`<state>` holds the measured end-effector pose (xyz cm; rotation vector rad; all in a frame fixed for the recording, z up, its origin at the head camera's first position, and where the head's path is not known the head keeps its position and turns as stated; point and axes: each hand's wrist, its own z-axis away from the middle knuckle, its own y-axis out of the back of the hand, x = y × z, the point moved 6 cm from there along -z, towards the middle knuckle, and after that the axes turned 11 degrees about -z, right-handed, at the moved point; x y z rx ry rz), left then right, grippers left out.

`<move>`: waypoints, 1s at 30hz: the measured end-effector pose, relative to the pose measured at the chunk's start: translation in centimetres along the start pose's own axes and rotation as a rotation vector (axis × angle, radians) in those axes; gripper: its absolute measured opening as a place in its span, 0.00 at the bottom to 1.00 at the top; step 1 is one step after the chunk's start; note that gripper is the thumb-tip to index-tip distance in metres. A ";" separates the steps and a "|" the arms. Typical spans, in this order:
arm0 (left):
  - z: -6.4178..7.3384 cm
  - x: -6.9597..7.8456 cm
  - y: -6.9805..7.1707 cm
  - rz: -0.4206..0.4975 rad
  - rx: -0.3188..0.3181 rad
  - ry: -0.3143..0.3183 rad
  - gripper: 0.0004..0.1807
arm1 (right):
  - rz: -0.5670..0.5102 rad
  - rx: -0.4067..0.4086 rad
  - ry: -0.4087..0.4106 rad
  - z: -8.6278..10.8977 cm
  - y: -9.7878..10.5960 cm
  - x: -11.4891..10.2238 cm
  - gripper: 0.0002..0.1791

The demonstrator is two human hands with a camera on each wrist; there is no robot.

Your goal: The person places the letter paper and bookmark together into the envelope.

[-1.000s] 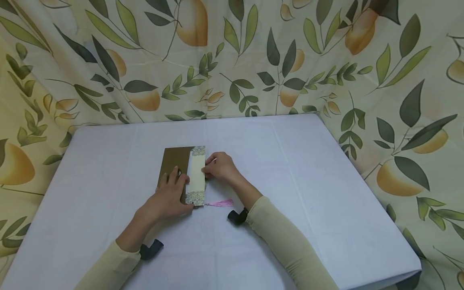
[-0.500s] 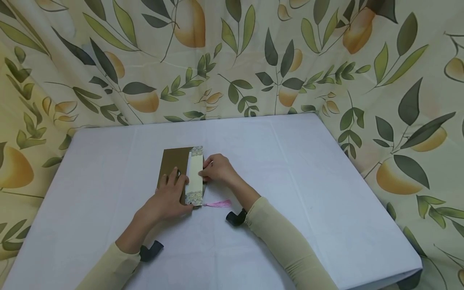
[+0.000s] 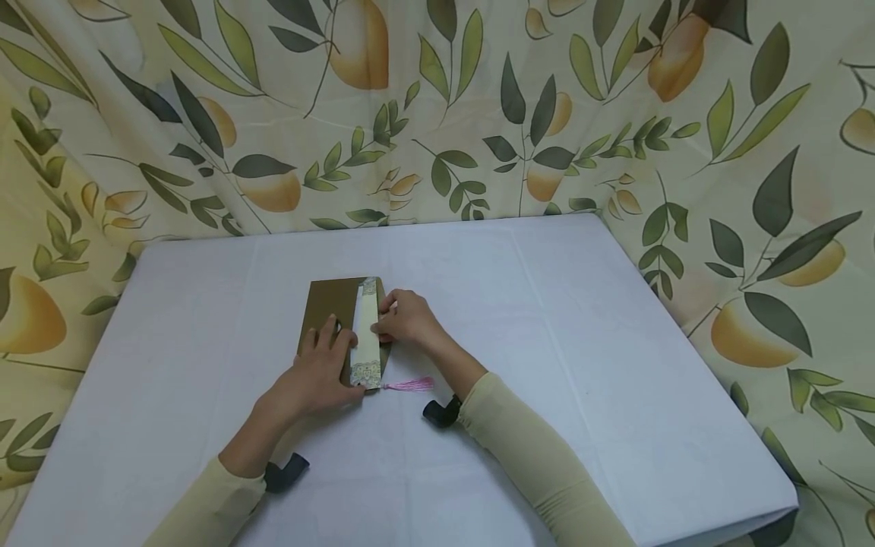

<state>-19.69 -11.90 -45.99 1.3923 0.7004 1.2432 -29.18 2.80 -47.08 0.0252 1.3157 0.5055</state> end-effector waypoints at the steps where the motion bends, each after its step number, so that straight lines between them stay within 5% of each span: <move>1: 0.0 0.0 0.0 0.002 -0.001 0.000 0.39 | -0.003 -0.001 -0.001 -0.1 -0.1 0.0 0.15; 30: 0.0 0.0 0.1 -0.007 0.002 -0.009 0.37 | -0.043 -0.005 0.010 -0.3 -1.0 -0.4 0.11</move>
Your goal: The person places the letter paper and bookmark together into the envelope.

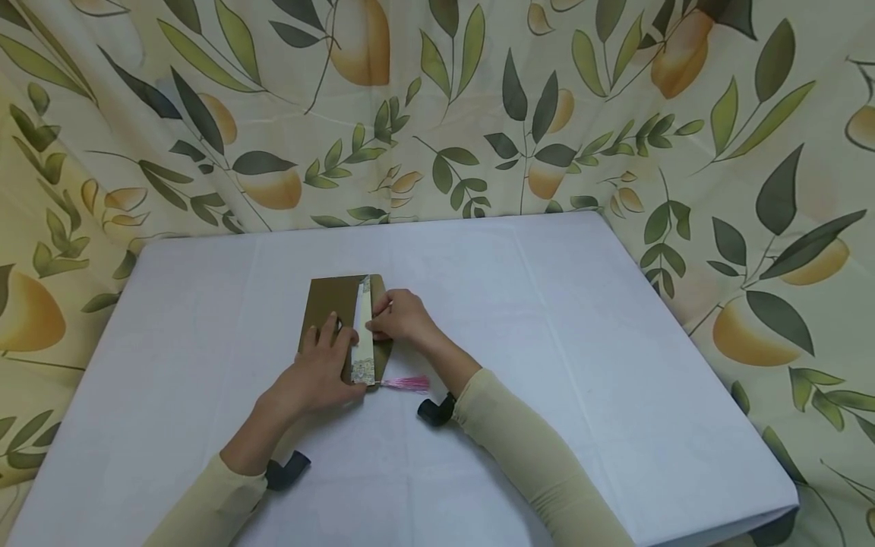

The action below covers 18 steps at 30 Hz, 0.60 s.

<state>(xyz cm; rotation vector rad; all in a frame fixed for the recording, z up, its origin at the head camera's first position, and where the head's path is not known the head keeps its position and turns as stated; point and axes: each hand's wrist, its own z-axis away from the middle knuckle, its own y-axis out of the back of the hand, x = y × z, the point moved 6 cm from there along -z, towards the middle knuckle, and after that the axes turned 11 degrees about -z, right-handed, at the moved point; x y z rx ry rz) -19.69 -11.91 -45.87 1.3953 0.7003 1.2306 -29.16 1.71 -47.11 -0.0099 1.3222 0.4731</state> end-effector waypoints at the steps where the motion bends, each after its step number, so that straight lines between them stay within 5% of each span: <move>1: 0.0 0.0 0.0 -0.002 0.000 0.001 0.37 | 0.005 -0.003 0.004 0.0 -0.1 0.0 0.10; 18: 0.0 0.0 -0.1 -0.008 0.007 -0.007 0.37 | 0.036 -0.018 -0.002 -0.3 -0.2 0.0 0.10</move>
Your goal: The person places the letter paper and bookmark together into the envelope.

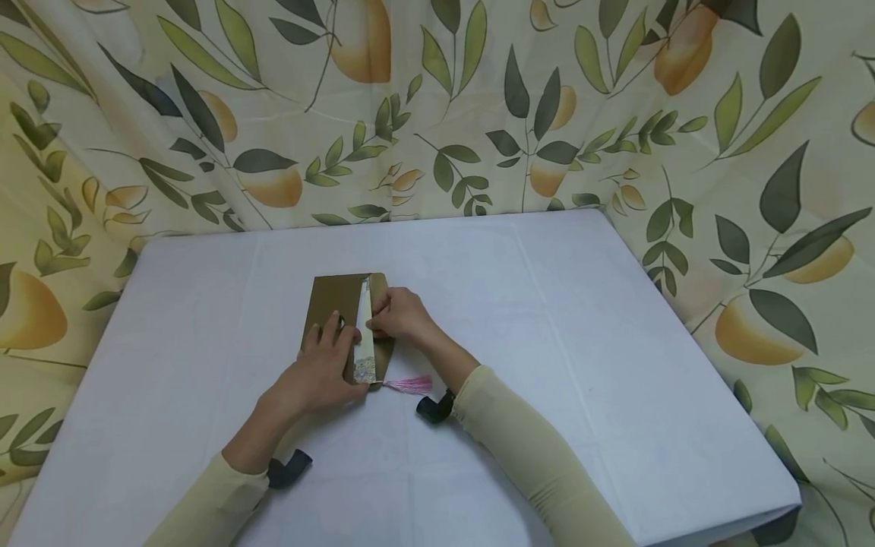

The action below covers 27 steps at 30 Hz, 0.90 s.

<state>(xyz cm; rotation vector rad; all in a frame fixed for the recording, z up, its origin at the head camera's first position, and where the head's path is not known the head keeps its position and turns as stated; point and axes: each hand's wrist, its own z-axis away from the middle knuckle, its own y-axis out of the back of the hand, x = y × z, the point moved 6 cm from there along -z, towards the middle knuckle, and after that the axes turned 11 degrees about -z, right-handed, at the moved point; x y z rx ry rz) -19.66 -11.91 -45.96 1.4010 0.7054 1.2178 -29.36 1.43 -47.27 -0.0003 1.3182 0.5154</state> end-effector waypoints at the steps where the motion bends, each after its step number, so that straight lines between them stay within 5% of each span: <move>1: 0.0 0.0 0.0 0.001 0.000 -0.001 0.37 | 0.002 0.005 0.001 0.0 0.0 0.0 0.10; 13: 0.1 0.1 -0.1 0.017 0.004 -0.006 0.37 | 0.084 0.005 0.010 -0.1 -0.5 0.2 0.10; 18: -0.1 0.2 -0.2 0.024 0.003 -0.002 0.38 | 0.198 -0.034 0.050 0.4 0.1 0.0 0.10; 21: -0.1 0.3 -0.2 0.023 0.001 -0.001 0.38 | 0.282 -0.098 0.075 0.9 0.6 -0.1 0.10; 27: 0.0 0.4 0.1 0.015 -0.002 0.006 0.39 | 0.363 -0.383 0.052 2.8 0.4 0.0 0.08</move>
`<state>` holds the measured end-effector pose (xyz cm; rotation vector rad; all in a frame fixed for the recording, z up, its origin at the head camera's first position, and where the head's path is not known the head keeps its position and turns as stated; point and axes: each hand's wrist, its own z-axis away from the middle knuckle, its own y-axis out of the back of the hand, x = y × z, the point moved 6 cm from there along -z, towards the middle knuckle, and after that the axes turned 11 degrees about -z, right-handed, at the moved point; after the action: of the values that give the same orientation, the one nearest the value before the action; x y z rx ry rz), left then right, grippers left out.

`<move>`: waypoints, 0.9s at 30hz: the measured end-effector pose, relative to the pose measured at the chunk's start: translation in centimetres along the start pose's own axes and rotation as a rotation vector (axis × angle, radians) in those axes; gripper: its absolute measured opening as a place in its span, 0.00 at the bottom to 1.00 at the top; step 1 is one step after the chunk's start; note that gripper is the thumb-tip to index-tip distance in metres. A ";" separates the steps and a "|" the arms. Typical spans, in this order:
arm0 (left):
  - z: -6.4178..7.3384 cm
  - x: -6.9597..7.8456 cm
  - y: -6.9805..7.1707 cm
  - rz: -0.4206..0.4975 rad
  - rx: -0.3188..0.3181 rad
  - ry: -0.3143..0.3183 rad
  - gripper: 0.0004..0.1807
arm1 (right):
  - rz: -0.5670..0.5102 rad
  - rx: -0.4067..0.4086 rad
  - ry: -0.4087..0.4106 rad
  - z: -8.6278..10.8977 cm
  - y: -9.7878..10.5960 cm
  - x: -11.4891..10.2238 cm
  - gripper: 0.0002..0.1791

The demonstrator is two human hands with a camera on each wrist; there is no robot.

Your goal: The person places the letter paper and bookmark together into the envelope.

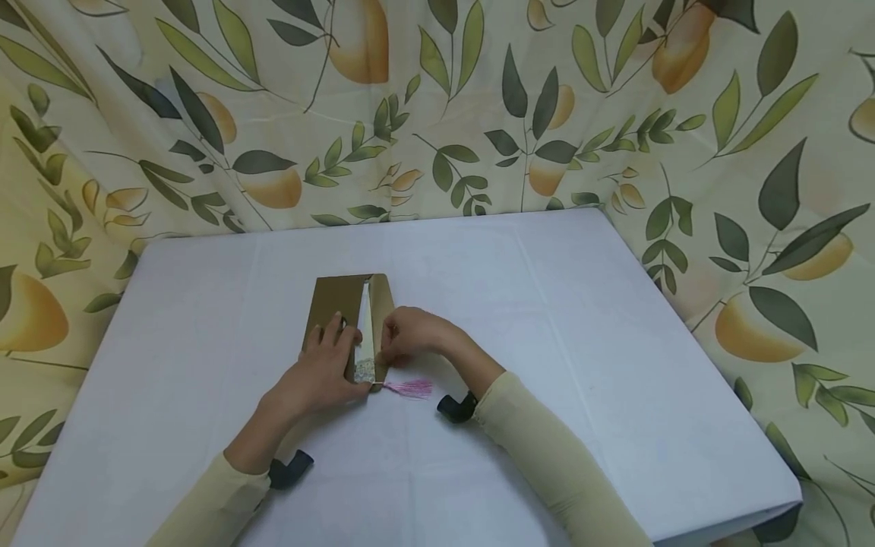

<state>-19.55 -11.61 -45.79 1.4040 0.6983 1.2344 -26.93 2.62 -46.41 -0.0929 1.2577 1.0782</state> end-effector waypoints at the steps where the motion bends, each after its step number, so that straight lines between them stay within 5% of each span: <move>1: 0.0 0.0 0.0 0.000 0.000 0.001 0.39 | 0.011 -0.040 -0.003 0.3 -0.2 0.0 0.09; 9: 0.0 -0.2 0.0 0.009 0.007 0.001 0.38 | 0.136 -0.167 0.002 1.5 -1.8 -1.0 0.15; 15: -0.1 -0.2 -0.1 0.013 0.012 -0.014 0.38 | 0.205 -0.196 0.024 1.8 -1.5 -1.9 0.10; 27: -0.2 -0.3 -0.2 -0.001 0.002 -0.001 0.38 | 0.007 0.096 0.041 0.1 0.0 -1.6 0.05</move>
<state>-19.80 -11.79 -46.15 1.4059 0.7002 1.2330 -26.73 1.71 -45.12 -0.0379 1.3456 1.0248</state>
